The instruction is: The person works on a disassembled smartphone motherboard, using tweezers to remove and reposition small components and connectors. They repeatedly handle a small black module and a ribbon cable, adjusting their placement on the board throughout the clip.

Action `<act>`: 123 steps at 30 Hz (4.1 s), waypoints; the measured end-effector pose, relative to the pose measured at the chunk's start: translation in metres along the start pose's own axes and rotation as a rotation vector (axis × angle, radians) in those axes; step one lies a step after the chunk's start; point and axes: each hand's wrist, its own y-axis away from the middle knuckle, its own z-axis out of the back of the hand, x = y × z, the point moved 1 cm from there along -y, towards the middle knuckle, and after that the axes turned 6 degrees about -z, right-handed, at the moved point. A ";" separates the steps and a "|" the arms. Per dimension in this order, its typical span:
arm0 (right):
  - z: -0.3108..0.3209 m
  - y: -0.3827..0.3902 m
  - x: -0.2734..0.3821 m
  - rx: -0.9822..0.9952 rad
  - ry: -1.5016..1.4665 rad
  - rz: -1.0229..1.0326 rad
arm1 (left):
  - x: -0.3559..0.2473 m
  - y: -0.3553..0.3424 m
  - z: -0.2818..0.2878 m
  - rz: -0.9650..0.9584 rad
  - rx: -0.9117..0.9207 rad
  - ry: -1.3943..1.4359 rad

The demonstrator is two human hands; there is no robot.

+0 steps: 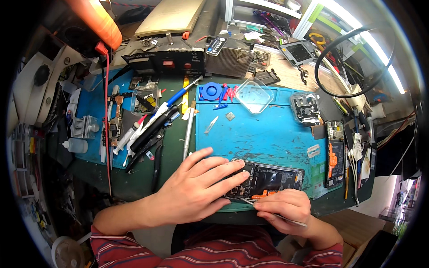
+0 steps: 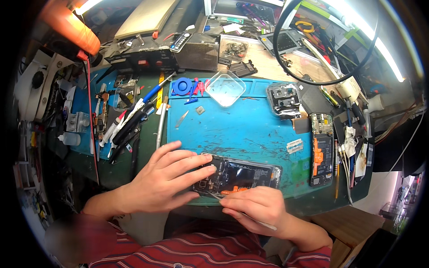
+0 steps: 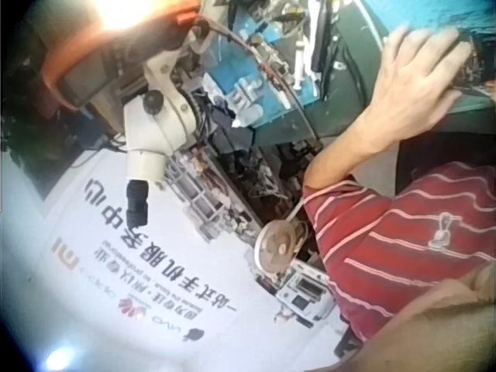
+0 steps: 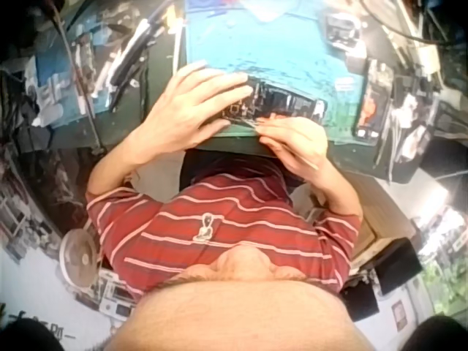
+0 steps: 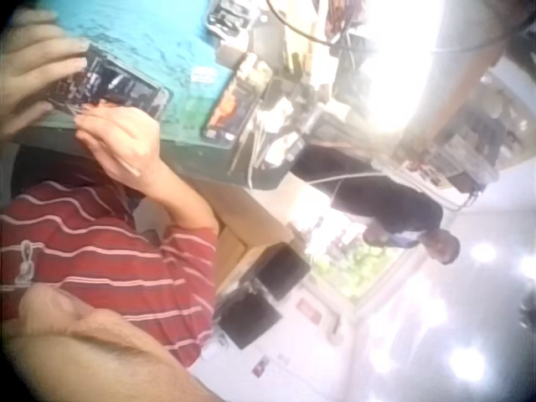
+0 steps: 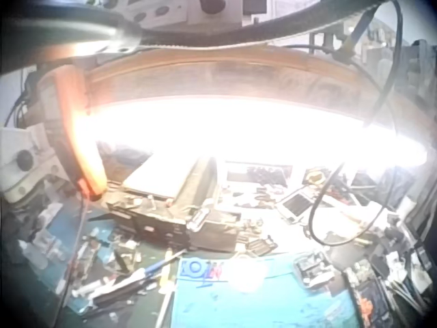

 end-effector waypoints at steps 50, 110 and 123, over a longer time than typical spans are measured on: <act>0.003 0.004 -0.004 -0.018 -0.040 -0.001 | -0.012 0.031 -0.018 -0.231 -0.124 -0.370; 0.003 0.002 -0.002 0.018 -0.014 0.029 | -0.019 0.034 -0.023 -0.169 -0.162 -0.352; 0.002 0.001 -0.003 0.000 0.005 0.032 | -0.017 0.034 -0.022 -0.187 -0.202 -0.365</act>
